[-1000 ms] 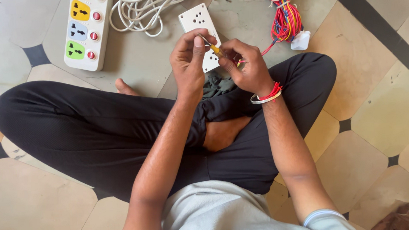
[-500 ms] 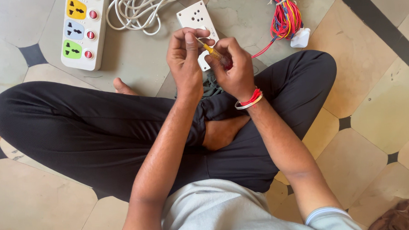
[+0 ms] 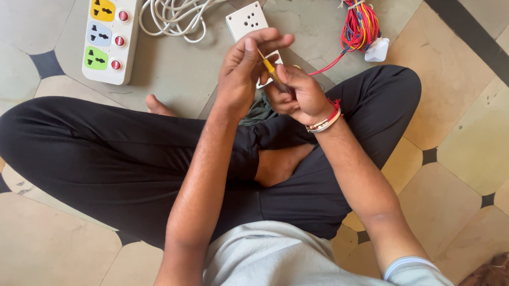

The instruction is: The person sits on the floor and uses a screwdriver to tighten screws on a white electrical socket. They manipulate the wires and the socket casing, ensuring the connections are secure. The person also handles a bundle of colored wires and a power strip nearby.

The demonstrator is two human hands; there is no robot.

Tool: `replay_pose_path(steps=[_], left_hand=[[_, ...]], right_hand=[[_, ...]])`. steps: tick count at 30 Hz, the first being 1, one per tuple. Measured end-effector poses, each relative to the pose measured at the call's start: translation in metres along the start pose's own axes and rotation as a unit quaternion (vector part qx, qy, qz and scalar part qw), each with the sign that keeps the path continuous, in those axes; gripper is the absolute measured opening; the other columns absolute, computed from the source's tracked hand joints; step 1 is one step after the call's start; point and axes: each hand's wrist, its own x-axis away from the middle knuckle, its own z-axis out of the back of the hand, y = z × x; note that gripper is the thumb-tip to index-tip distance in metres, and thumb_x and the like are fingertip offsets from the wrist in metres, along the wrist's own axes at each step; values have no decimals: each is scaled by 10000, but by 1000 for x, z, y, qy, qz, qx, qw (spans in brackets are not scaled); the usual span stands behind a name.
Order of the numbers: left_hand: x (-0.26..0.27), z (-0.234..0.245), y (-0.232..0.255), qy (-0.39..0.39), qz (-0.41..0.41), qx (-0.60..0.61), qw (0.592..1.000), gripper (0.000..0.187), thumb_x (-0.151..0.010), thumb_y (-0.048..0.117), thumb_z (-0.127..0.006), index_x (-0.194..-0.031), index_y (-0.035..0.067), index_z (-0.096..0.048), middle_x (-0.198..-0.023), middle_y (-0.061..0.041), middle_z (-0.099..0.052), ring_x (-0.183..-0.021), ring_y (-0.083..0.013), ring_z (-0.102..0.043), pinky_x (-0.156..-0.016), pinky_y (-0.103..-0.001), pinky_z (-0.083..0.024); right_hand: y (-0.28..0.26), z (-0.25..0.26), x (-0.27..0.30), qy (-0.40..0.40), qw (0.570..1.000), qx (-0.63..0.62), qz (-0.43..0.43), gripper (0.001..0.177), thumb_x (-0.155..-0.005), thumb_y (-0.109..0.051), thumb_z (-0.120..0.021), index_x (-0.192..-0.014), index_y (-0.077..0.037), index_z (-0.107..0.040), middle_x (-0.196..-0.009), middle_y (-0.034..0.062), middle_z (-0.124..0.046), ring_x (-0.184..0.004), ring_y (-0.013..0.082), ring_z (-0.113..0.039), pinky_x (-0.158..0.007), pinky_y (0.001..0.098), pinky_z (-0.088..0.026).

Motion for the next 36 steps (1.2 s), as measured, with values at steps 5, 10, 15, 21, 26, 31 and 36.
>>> replay_pose_path(steps=[5, 10, 15, 21, 26, 31, 36], left_hand=[[2, -14, 16, -67, 39, 69, 995, 410, -1119, 364, -381, -1349, 95, -588, -1232, -131, -729, -976, -149, -716, -710, -231, -513], [7, -12, 18, -75, 14, 9, 997, 350, -1191, 344, -438, -1104, 59, -622, -957, -82, -706, -859, -126, -688, -760, -263, -533], [3, -21, 1, 60, -89, -78, 991, 366, -1158, 346, -461, -971, 59, -589, -840, -73, -691, -949, -191, -736, -858, -317, -578], [1, -24, -6, 115, -120, -74, 983, 373, -1164, 319, -439, -934, 59, -576, -843, -86, -701, -1021, -235, -752, -933, -363, -607], [-4, -25, -11, 141, -75, -37, 986, 338, -1132, 315, -403, -1114, 57, -619, -1023, -97, -753, -977, -193, -709, -902, -335, -584], [-1, -30, -34, 162, -46, -72, 983, 357, -1139, 297, -409, -1129, 40, -656, -1211, -66, -705, -987, -135, -654, -894, -317, -562], [-1, -6, -53, 184, -62, -49, 980, 318, -1162, 269, -459, -967, 56, -593, -1135, -136, -748, -913, -133, -610, -885, -318, -533]], right_hand=[[5, 13, 5, -95, 992, -76, -18, 390, -1138, -452, -499, -1144, -72, -585, -645, -37, -358, -471, 42, -247, -457, 221, -224], [9, 2, 8, -42, 996, -70, 22, 263, -1025, -332, -582, -1185, -124, -558, -772, -15, -514, -485, 61, -300, -430, 213, -234], [15, -1, -3, 88, 978, 144, 120, 430, -1094, -266, -546, -1503, -139, -508, -793, -30, -525, -557, 70, -368, -507, 231, -282], [19, -24, -9, 164, 760, 534, 331, 334, -1189, -191, -522, -1495, -57, -539, -1034, 63, -693, -715, 96, -546, -639, 285, -441], [23, -30, -15, 280, 726, 572, 261, 195, -1110, -179, -628, -1231, -25, -628, -752, 41, -575, -616, 116, -510, -585, 299, -374], [33, -16, -19, 212, 824, 435, 294, 244, -1143, -116, -546, -1366, -19, -525, -1091, 38, -640, -917, 81, -595, -769, 243, -486], [49, 1, -30, 165, 906, 300, 248, 385, -1139, -66, -503, -1517, 3, -470, -1251, 58, -646, -1045, 64, -599, -881, 211, -499]])
